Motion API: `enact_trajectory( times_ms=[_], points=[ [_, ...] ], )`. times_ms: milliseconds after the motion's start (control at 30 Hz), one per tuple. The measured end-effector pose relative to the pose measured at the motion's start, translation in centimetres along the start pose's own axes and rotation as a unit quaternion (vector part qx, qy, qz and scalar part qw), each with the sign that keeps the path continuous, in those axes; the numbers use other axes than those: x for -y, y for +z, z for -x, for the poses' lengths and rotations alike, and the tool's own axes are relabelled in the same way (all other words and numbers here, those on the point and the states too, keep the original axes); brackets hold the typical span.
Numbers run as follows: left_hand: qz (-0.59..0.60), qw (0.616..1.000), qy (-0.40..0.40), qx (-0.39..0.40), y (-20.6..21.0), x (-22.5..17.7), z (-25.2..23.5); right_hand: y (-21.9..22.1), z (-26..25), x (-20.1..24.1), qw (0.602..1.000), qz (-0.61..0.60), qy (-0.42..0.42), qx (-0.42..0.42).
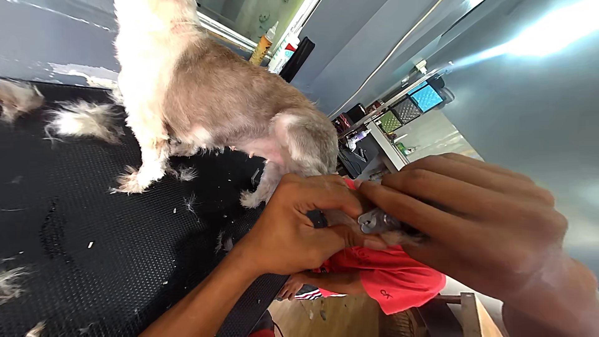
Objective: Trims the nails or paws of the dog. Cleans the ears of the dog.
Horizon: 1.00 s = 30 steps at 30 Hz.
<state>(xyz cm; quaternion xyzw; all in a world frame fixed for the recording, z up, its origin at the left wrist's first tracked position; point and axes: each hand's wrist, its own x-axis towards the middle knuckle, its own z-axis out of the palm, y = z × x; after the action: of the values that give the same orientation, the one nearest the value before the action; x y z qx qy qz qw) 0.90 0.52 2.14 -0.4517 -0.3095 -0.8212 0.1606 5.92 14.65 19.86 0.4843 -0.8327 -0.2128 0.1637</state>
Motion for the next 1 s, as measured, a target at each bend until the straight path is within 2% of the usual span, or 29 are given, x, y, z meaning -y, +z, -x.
enact_trajectory(
  times_ms=[267,333,433,633,767,867,1000],
  points=[
    [-0.009,1.000,-0.003,0.010,-0.1,0.1,0.0,0.0,0.1,0.3,1.000,0.010,0.000,0.016],
    [-0.003,1.000,-0.001,0.010,-0.2,0.2,0.0,0.5,0.1,0.2,0.999,-0.014,0.036,-0.008],
    [-0.033,0.998,0.010,0.044,-0.9,0.1,0.0,1.4,0.4,-0.2,0.982,-0.086,0.156,-0.068],
    [-0.100,0.991,-0.022,0.081,-3.1,1.0,1.2,5.3,2.4,2.1,0.914,-0.198,0.323,-0.147],
    [-0.075,0.992,-0.062,0.083,-5.2,0.9,2.5,12.3,5.1,4.3,0.862,-0.327,0.354,-0.158],
    [-0.073,0.992,-0.079,0.063,-7.3,0.3,3.5,16.0,4.6,5.6,0.823,-0.404,0.366,-0.157],
    [-0.094,0.985,-0.142,-0.004,-9.7,-1.0,5.9,19.6,3.1,6.8,0.744,-0.481,0.417,-0.202]
  ],
)
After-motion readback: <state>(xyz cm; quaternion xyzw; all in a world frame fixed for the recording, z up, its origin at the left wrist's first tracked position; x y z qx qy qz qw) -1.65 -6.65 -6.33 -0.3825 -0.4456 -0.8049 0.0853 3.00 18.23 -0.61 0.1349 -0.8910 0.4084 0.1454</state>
